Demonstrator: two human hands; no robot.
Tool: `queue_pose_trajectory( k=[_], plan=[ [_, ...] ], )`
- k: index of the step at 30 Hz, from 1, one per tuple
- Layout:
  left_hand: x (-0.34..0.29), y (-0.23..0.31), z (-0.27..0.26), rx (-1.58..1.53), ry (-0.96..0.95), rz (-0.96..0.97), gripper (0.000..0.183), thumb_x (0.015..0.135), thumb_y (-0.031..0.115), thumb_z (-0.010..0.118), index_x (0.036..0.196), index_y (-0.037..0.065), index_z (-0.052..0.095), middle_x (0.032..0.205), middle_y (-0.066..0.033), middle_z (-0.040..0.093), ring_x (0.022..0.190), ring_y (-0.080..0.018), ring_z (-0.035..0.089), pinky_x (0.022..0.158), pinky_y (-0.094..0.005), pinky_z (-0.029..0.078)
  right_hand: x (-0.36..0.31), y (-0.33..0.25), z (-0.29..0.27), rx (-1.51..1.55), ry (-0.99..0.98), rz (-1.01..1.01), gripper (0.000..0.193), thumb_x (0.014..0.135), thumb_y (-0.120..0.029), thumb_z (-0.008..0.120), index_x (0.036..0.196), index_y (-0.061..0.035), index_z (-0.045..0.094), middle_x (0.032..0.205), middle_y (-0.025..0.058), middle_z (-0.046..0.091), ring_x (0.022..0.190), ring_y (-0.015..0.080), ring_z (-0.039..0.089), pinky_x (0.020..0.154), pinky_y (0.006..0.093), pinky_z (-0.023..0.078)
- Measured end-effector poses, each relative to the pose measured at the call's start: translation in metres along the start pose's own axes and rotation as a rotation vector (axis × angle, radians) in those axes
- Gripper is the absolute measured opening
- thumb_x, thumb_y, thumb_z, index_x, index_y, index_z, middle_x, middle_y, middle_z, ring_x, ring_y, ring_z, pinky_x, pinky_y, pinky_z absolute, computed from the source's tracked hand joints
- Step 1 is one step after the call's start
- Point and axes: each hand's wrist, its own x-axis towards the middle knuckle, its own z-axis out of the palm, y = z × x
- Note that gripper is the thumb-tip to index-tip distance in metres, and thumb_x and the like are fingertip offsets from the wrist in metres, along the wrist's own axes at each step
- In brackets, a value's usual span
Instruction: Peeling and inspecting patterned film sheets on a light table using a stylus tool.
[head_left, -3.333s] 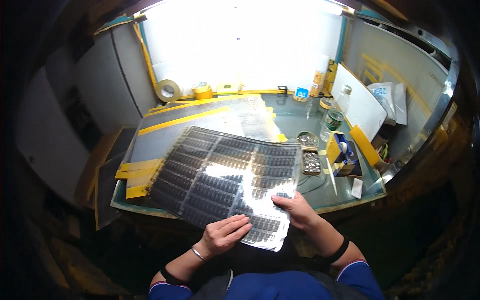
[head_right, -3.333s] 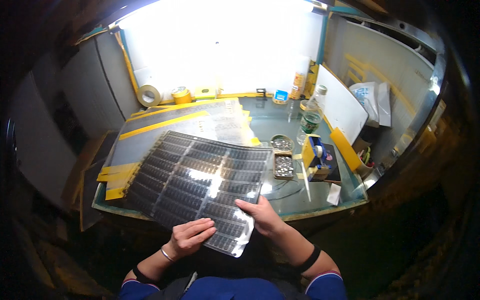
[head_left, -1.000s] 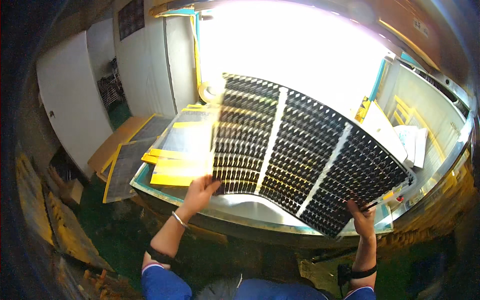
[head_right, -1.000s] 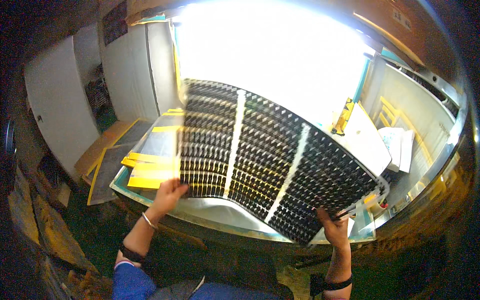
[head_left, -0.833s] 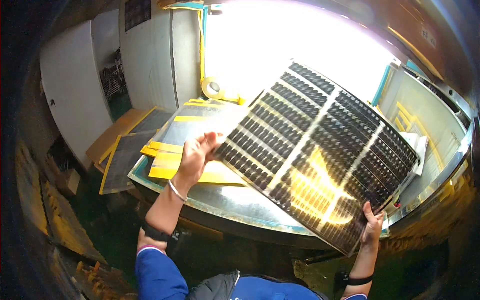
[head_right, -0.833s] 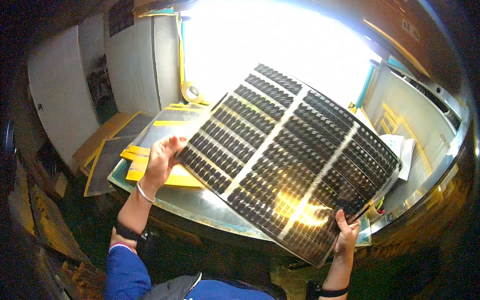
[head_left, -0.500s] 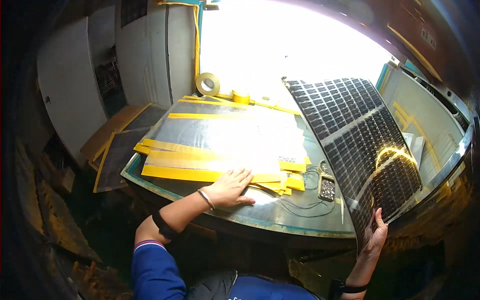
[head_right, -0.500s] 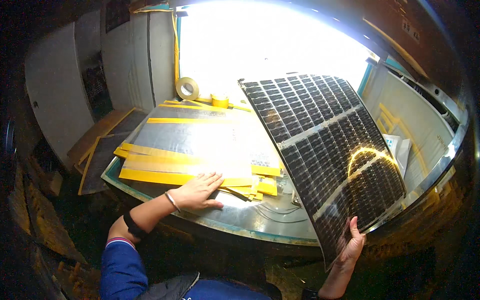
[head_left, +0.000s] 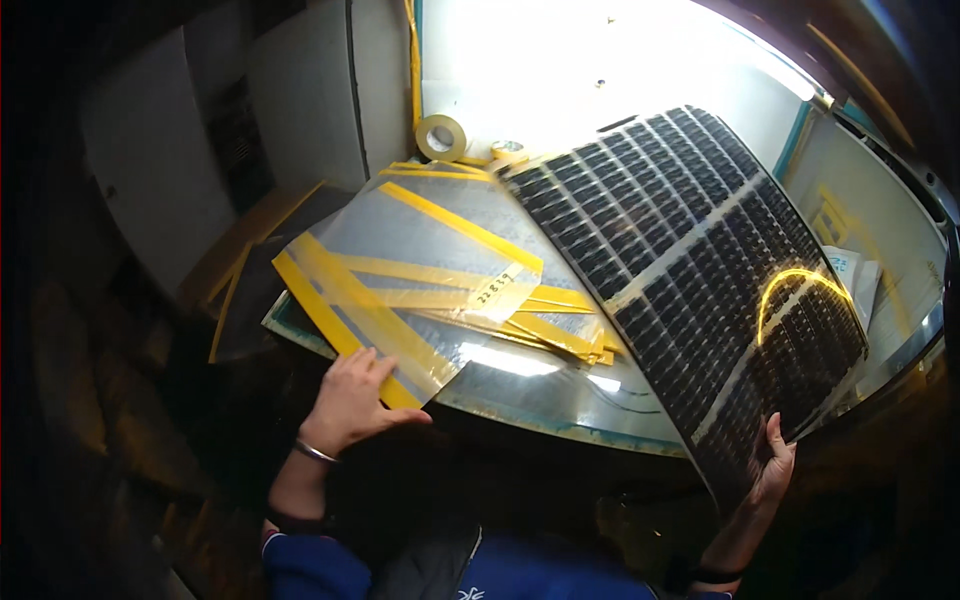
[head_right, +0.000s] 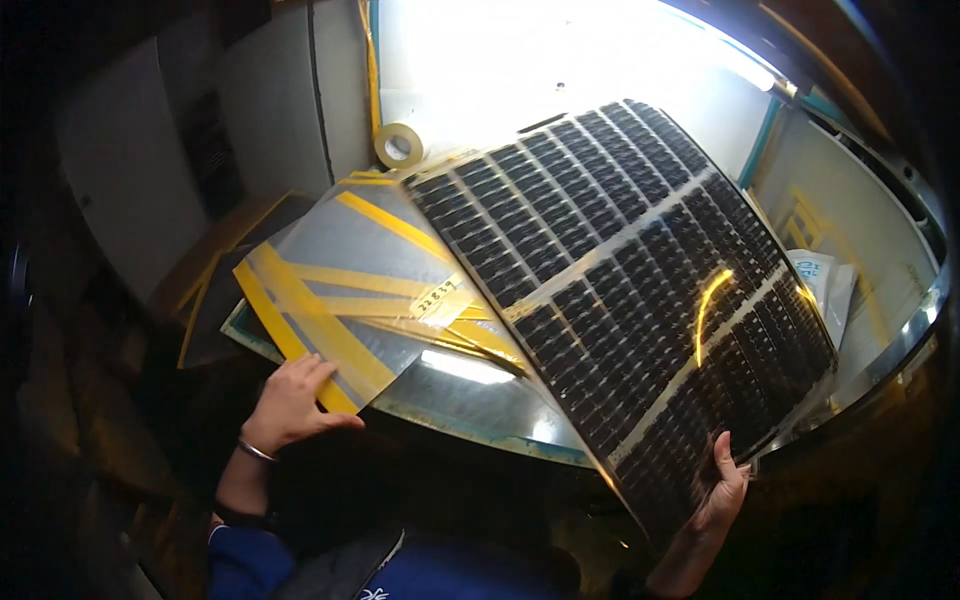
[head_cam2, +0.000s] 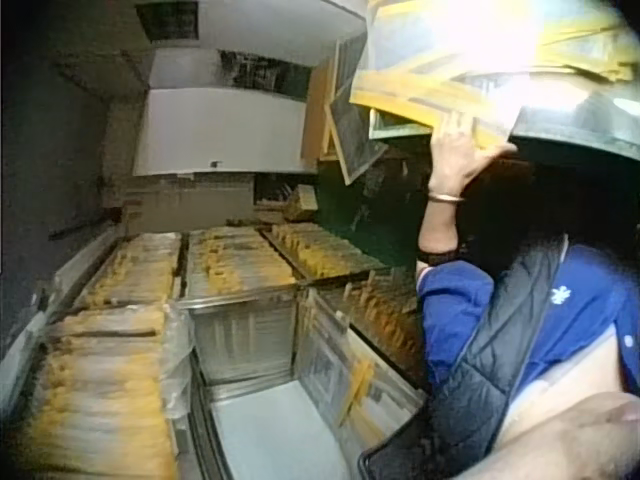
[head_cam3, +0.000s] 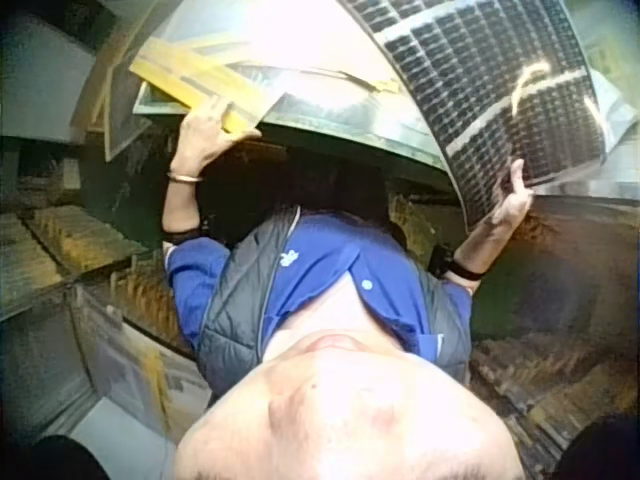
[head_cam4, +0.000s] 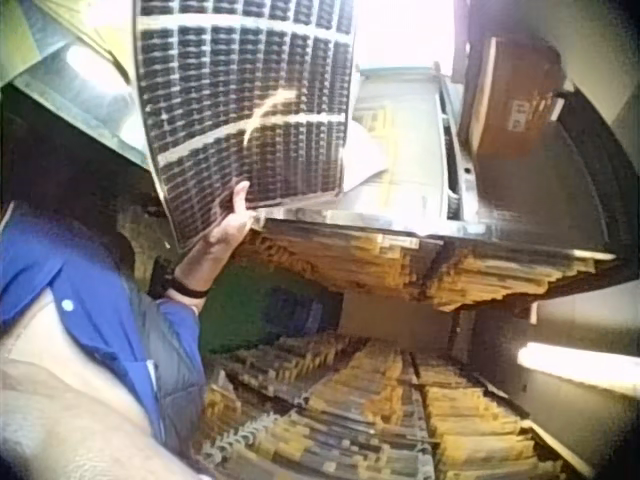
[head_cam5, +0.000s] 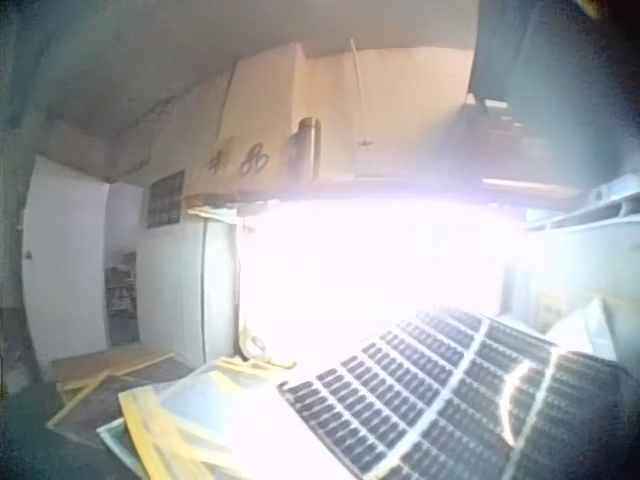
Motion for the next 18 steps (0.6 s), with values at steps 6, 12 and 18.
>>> queue_pose_trajectory(
  k=[6,12,18],
  plan=[
    [0.012,0.044,0.009,-0.181,0.075,0.181,0.014,0.078,0.012,0.063,0.090,0.004,0.063,0.090,-0.0132,0.059,0.091,-0.0282,0.057,0.077,-0.0380,0.048,-0.008,-0.022,0.025,-0.240,-0.092,0.187,0.041,0.088,0.000,0.056,0.127,-0.0001,0.044,0.111,0.0138,0.060,0.095,0.0247,0.063,0.083,0.0391,0.054],
    [0.021,0.032,0.023,-0.174,0.235,0.213,0.013,0.075,0.013,0.064,0.079,0.000,0.064,0.084,-0.0176,0.059,0.085,-0.0311,0.060,0.074,-0.0411,0.050,-0.015,-0.033,0.018,-0.273,-0.117,0.416,0.045,0.081,0.003,0.057,0.123,0.0076,0.042,0.102,0.0219,0.062,0.080,0.0288,0.068,0.069,0.0389,0.059],
    [0.042,0.020,0.020,-0.529,0.008,-0.128,0.014,0.076,0.013,0.070,0.083,0.001,0.069,0.078,-0.0113,0.065,0.072,-0.0227,0.065,0.066,-0.0317,0.050,-0.023,-0.042,-0.011,-0.352,-0.121,0.436,0.038,0.080,0.001,0.060,0.116,0.0098,0.050,0.097,0.0209,0.064,0.078,0.0276,0.068,0.069,0.0366,0.058]
  ],
)
